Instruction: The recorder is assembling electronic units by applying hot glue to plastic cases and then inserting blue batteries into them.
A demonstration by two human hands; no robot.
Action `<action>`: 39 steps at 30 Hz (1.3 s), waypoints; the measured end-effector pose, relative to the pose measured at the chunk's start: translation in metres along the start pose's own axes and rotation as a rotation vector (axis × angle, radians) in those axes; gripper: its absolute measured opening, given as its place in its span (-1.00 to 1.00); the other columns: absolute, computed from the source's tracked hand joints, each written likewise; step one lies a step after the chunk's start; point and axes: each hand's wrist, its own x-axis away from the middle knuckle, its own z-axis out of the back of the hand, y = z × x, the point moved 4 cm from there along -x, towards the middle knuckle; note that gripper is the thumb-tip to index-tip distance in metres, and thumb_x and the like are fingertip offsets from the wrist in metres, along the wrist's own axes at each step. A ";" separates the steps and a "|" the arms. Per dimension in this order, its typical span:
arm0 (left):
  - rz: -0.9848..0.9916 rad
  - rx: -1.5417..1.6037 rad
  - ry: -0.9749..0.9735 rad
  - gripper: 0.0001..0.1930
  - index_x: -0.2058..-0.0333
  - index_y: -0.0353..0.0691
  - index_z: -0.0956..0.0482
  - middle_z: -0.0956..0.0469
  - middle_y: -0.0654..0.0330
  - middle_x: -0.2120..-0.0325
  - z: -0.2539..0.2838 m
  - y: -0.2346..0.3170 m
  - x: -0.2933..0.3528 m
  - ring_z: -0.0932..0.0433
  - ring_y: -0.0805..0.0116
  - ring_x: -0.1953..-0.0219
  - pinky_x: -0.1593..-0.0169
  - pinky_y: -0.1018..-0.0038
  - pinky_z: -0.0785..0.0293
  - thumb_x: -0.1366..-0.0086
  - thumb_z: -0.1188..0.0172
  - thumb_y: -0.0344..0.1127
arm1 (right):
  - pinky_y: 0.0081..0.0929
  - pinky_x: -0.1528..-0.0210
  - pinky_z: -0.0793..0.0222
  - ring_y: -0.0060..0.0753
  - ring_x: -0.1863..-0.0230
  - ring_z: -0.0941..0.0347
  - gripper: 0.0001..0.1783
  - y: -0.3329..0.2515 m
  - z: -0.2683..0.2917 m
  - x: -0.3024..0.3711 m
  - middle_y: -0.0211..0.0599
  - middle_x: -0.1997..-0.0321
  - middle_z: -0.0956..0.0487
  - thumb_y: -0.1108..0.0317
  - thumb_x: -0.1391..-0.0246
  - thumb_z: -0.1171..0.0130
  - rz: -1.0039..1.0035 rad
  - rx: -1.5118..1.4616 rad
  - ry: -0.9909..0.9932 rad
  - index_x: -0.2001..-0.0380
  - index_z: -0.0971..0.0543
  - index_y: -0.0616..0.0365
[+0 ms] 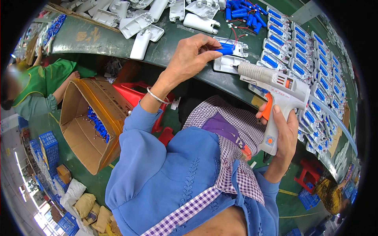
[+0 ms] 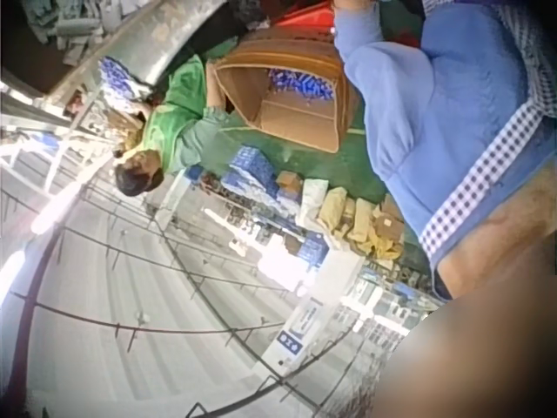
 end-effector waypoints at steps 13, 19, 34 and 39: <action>-0.327 -0.414 0.016 -0.83 0.35 -0.33 -0.52 -0.43 0.05 0.32 -0.035 0.006 0.000 -0.41 0.02 0.17 0.08 0.26 -0.36 -0.03 -0.25 -0.50 | -0.35 0.23 -0.56 -0.14 0.21 -0.56 -0.60 -0.001 0.004 0.014 0.10 0.16 -0.54 0.36 -0.25 0.07 0.013 -0.112 0.019 -0.04 -0.30 0.46; -0.280 -0.467 -0.028 -0.82 0.37 -0.36 -0.52 -0.42 0.03 0.30 -0.040 0.004 0.000 -0.40 0.03 0.15 0.06 0.24 -0.36 -0.01 -0.28 -0.48 | -0.35 0.24 -0.56 -0.12 0.21 -0.56 -0.60 -0.005 0.003 0.016 0.12 0.16 -0.54 0.37 -0.25 0.08 0.022 -0.111 0.017 -0.05 -0.29 0.48; -0.227 -0.466 -0.041 -0.82 0.36 -0.36 -0.58 -0.44 0.00 0.32 -0.042 -0.002 -0.005 -0.44 0.01 0.15 0.05 0.25 -0.38 -0.02 -0.29 -0.44 | -0.47 0.28 -0.55 -0.25 0.27 -0.57 -0.63 -0.006 0.000 -0.010 0.02 0.21 -0.57 0.36 -0.25 0.04 0.013 -0.050 -0.018 0.00 -0.34 0.45; -0.243 -0.459 -0.030 -0.82 0.36 -0.36 -0.58 -0.44 -0.01 0.32 -0.043 -0.002 -0.005 -0.44 0.02 0.15 0.05 0.24 -0.38 -0.02 -0.29 -0.44 | -0.51 0.33 -0.45 -0.34 0.33 -0.53 -0.64 -0.005 0.000 -0.011 -0.05 0.25 -0.57 0.34 -0.24 0.02 0.012 -0.029 -0.022 0.02 -0.37 0.43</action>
